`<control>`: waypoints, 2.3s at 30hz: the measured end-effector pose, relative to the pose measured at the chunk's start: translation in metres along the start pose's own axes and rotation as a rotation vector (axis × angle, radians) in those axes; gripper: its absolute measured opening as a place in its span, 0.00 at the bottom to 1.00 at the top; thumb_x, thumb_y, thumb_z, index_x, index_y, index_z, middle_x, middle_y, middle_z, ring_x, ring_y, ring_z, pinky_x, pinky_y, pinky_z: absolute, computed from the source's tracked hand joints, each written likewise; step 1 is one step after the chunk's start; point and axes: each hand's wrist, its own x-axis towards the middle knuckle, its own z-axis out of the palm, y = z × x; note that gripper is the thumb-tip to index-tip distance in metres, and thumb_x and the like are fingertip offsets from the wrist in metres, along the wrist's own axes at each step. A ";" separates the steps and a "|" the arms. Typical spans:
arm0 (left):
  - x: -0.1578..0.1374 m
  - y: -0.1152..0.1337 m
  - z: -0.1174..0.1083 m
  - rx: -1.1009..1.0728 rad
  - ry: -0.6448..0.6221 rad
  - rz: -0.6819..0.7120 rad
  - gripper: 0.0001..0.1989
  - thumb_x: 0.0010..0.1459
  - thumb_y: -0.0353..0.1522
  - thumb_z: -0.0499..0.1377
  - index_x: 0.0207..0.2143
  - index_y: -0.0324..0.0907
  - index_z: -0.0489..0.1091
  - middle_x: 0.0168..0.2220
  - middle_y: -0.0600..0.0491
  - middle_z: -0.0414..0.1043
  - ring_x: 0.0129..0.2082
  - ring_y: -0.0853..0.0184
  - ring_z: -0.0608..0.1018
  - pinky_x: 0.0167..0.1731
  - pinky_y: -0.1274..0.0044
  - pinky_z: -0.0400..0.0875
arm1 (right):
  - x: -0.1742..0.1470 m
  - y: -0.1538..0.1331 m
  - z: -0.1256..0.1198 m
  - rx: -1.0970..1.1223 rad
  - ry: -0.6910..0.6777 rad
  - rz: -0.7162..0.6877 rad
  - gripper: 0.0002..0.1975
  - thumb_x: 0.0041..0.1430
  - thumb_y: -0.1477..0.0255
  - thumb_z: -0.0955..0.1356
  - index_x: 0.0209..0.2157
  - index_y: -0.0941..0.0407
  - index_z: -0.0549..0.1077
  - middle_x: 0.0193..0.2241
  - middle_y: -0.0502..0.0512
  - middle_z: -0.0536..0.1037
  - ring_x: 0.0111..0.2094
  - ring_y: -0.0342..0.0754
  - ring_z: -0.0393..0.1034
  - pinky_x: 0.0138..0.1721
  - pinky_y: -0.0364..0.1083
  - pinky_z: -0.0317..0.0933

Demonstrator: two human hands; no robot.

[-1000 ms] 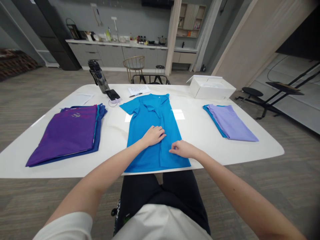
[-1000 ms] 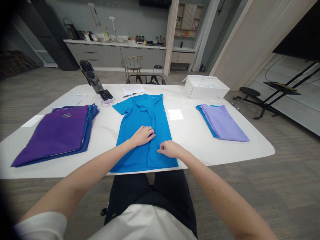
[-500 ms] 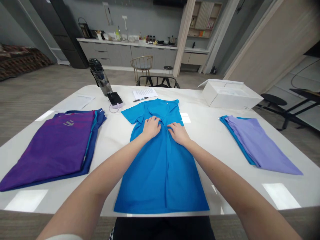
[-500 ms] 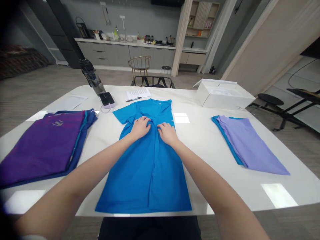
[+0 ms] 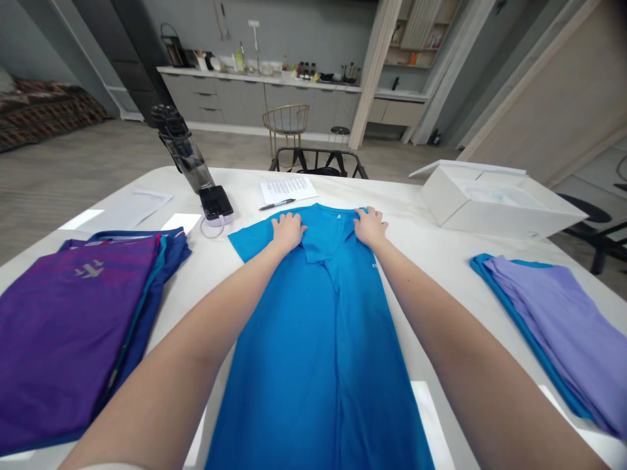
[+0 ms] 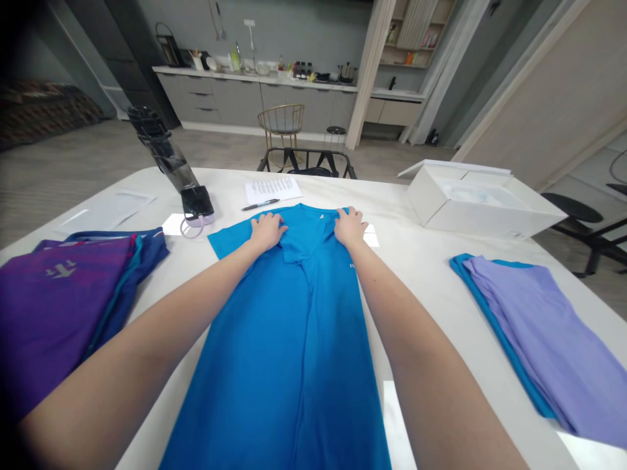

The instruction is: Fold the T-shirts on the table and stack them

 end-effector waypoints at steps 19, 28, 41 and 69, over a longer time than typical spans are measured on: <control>-0.023 -0.053 -0.025 0.152 0.076 -0.156 0.17 0.70 0.36 0.48 0.55 0.39 0.68 0.55 0.37 0.71 0.56 0.48 0.71 0.53 0.59 0.64 | 0.004 -0.063 0.017 0.133 0.130 -0.356 0.13 0.67 0.70 0.63 0.49 0.56 0.75 0.53 0.65 0.73 0.55 0.60 0.64 0.56 0.58 0.60; -0.059 -0.102 -0.051 0.248 -0.047 -0.320 0.19 0.70 0.36 0.49 0.53 0.33 0.68 0.50 0.34 0.73 0.51 0.48 0.77 0.46 0.65 0.71 | 0.005 -0.180 0.049 0.225 -0.157 -0.553 0.19 0.70 0.72 0.62 0.58 0.52 0.73 0.52 0.61 0.74 0.52 0.55 0.71 0.53 0.50 0.64; -0.069 -0.116 -0.085 -0.266 0.086 -0.362 0.11 0.62 0.36 0.54 0.32 0.40 0.73 0.33 0.45 0.77 0.38 0.57 0.79 0.40 0.69 0.71 | 0.033 -0.199 0.066 0.253 -0.189 -0.459 0.09 0.68 0.69 0.64 0.46 0.51 0.75 0.43 0.58 0.79 0.43 0.55 0.73 0.44 0.49 0.64; 0.045 0.015 -0.010 0.055 -0.172 0.028 0.17 0.63 0.42 0.52 0.47 0.48 0.76 0.60 0.45 0.68 0.60 0.46 0.66 0.58 0.54 0.59 | -0.019 -0.001 0.002 0.373 -0.119 0.020 0.13 0.64 0.59 0.69 0.36 0.55 0.75 0.35 0.59 0.81 0.40 0.56 0.76 0.39 0.48 0.67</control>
